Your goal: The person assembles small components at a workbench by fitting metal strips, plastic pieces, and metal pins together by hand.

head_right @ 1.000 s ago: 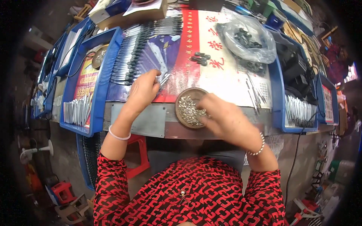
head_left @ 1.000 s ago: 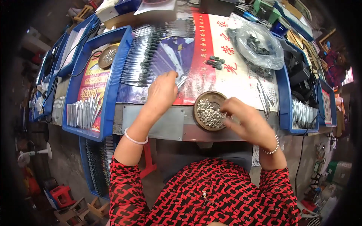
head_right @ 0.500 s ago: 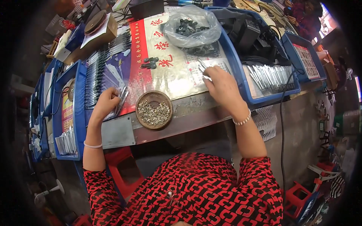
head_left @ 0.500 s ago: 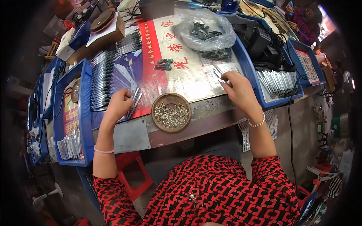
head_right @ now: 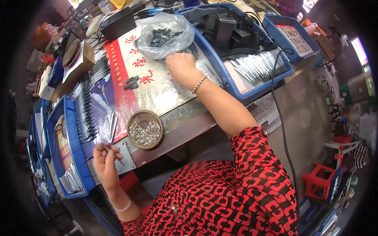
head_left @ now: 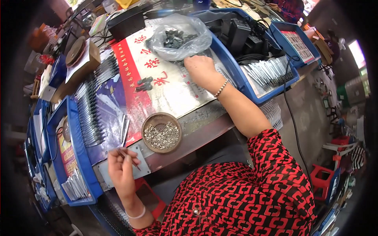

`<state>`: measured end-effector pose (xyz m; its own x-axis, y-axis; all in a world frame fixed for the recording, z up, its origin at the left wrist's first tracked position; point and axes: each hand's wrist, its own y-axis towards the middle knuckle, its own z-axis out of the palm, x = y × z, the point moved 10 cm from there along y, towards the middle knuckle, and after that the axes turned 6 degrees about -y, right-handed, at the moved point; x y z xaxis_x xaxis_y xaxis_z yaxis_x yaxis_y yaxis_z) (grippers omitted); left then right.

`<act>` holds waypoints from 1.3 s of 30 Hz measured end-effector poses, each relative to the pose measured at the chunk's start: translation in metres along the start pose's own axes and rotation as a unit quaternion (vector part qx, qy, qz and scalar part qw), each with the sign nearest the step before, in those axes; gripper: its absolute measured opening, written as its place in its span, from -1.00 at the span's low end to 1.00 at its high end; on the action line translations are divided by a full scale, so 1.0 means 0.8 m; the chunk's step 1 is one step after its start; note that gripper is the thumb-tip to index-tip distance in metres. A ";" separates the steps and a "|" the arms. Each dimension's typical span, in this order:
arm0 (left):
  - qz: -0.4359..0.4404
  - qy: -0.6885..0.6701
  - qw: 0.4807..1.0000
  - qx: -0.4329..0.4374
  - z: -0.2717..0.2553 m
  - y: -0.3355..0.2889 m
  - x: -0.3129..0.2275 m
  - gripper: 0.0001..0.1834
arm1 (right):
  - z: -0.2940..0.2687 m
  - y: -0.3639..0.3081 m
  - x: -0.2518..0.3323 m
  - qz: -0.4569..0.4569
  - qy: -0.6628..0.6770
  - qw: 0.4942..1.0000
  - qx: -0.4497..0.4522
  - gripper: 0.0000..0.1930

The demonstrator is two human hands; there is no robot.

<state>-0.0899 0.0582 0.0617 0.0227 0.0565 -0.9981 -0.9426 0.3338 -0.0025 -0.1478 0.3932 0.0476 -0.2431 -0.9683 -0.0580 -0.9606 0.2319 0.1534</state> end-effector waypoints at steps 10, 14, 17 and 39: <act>-0.034 -0.149 0.988 0.027 0.046 -0.028 0.022 -0.80 | -0.148 -0.105 0.048 -0.091 0.079 0.984 -0.130 -0.84; 0.010 0.011 1.000 -0.004 0.053 -0.042 0.005 -0.78 | -0.151 -0.158 0.123 -0.258 0.311 0.915 -0.008 -0.78; 0.102 0.096 0.982 0.123 0.104 -0.025 -0.020 -0.79 | -0.148 -0.176 0.139 -0.298 0.494 0.815 0.057 -0.80; -0.073 -0.129 0.987 0.068 0.059 -0.059 0.031 -0.63 | -0.068 -0.192 0.179 -0.042 0.717 0.638 0.278 -0.88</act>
<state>-0.0291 0.0885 0.0399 0.2555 0.2308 -0.9389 -0.8702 0.4780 -0.1194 -0.0275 0.2135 0.0695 -0.1980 0.0240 0.9799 -0.9583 -0.2151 -0.1883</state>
